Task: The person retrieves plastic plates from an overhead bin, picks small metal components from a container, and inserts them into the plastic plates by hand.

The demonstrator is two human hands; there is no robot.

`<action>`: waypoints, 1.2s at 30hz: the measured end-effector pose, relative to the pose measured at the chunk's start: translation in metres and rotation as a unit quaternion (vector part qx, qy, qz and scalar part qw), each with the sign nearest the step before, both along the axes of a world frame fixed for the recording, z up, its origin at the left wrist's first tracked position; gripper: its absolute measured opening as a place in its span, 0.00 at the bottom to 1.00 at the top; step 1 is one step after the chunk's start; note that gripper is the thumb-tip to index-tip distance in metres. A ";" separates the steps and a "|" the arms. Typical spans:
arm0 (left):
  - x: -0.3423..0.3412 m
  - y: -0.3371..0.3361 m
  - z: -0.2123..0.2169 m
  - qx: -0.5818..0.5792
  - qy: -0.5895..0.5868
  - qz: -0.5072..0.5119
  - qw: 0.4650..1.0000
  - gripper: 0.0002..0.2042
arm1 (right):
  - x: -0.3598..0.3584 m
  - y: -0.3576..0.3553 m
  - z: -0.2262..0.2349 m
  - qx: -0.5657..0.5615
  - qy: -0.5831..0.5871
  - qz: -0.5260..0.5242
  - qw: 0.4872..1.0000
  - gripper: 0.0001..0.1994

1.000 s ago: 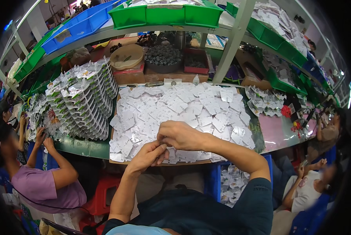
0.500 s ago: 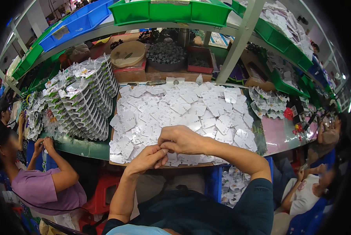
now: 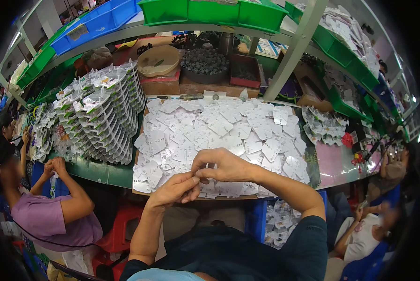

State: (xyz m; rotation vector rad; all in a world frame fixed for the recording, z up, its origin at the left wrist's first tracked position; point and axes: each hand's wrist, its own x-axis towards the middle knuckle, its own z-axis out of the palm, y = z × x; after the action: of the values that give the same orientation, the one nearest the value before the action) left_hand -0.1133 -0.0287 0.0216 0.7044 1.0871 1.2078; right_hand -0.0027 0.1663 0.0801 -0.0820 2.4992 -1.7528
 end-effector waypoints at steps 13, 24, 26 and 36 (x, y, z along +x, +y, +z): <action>0.015 -0.002 -0.001 -0.028 0.140 0.065 0.988 0.16 | -0.001 -0.017 -0.009 0.093 0.005 -0.076 0.993 0.10; 0.009 -0.004 -0.011 -0.010 0.086 0.065 0.994 0.16 | 0.001 -0.013 -0.014 0.099 -0.044 -0.083 0.991 0.15; 0.010 -0.005 -0.013 -0.009 0.090 0.061 0.994 0.17 | 0.004 -0.013 -0.017 0.105 -0.041 -0.080 0.990 0.14; -0.003 -0.009 -0.015 -0.014 -0.162 0.020 0.986 0.19 | 0.005 -0.008 -0.020 0.186 0.199 -0.012 0.962 0.08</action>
State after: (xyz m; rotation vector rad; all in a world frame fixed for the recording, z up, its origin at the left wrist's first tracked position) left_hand -0.1164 -0.0379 0.0065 0.4457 0.8475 1.2860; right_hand 0.0025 0.1583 0.0605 -0.4183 3.0798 -1.3460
